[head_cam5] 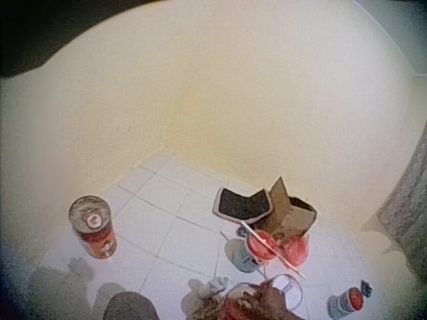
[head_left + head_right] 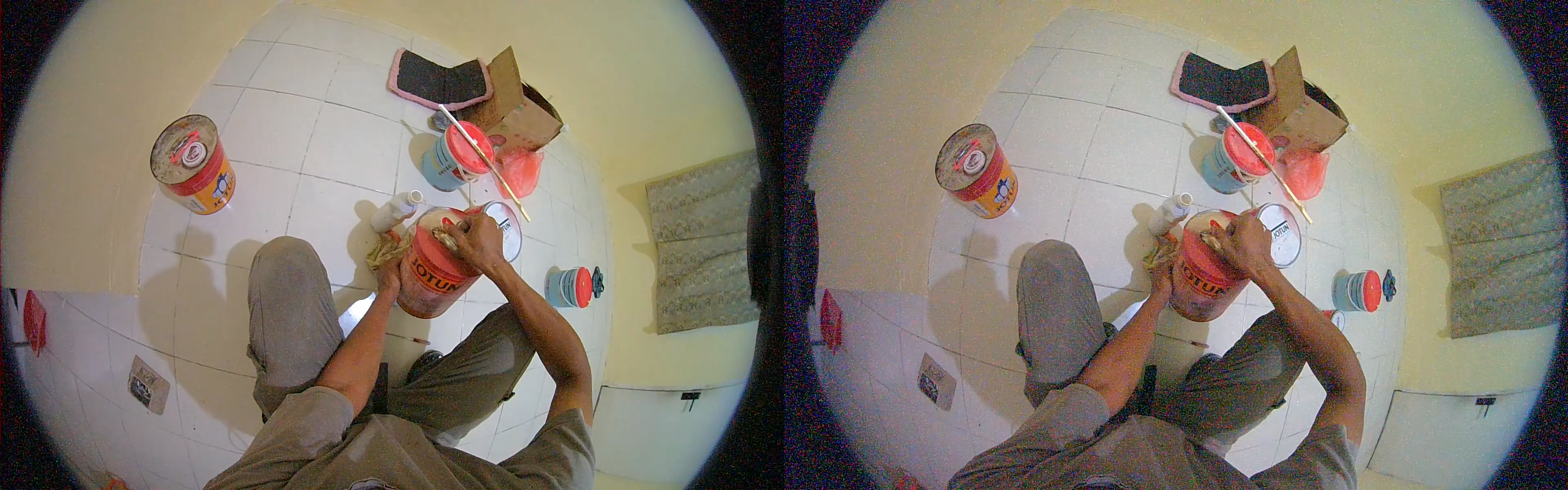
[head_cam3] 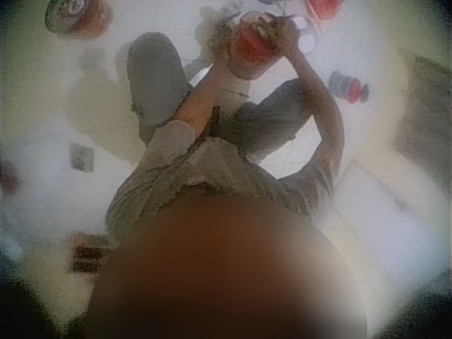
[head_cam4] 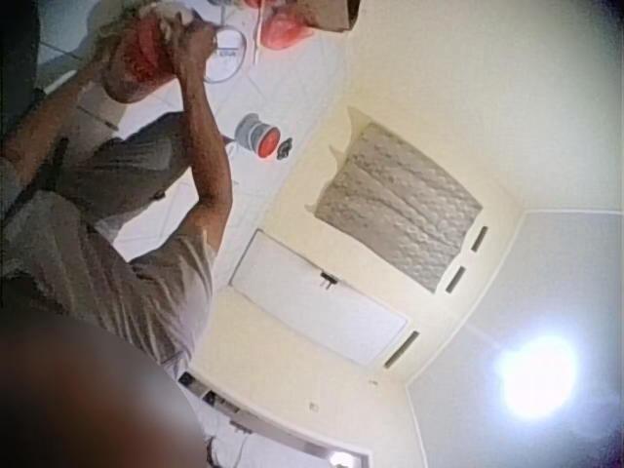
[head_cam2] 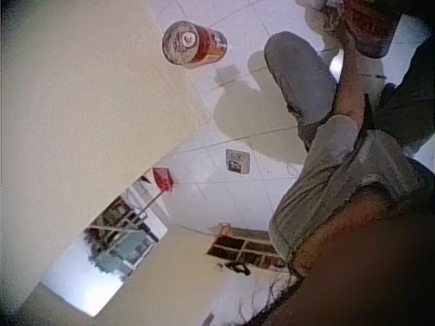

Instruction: The person pours liquid from a bottle into a large paint bucket, stirs the mixture with a wooden stick, wipes the rim with a cloth, and then hammers nails into the lid to seal the bucket.

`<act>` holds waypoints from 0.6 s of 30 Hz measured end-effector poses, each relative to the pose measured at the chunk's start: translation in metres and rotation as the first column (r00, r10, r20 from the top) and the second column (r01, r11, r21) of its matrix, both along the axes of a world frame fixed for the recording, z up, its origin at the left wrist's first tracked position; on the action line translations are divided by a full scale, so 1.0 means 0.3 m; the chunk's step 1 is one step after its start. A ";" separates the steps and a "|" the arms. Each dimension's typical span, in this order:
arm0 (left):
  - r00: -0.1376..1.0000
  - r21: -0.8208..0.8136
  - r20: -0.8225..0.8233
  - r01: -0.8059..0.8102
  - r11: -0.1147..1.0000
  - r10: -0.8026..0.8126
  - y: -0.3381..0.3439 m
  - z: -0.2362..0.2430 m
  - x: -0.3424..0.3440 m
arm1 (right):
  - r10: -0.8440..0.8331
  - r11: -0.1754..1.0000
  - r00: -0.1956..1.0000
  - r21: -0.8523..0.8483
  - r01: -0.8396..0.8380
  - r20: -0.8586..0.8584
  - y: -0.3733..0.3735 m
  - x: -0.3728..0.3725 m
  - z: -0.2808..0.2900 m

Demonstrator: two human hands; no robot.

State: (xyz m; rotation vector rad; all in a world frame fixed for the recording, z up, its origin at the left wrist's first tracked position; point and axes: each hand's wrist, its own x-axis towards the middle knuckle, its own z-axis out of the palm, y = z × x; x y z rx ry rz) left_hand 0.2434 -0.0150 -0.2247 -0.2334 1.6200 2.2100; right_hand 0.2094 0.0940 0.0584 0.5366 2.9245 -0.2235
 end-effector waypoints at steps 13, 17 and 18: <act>0.951 -0.494 -0.221 0.084 0.865 -0.219 -0.107 -0.231 -0.132 | 0.090 0.995 0.996 -0.033 -0.091 -0.022 -0.147 -0.090 0.012; 0.995 -0.095 -0.093 -0.034 0.995 0.025 -0.020 -0.056 -0.009 | 0.041 0.999 0.998 -0.010 -0.042 -0.057 -0.031 -0.016 -0.005; 0.995 -0.105 -0.097 -0.020 0.994 0.009 -0.028 -0.040 -0.013 | 0.034 0.999 0.998 -0.016 -0.035 -0.047 -0.034 -0.018 -0.002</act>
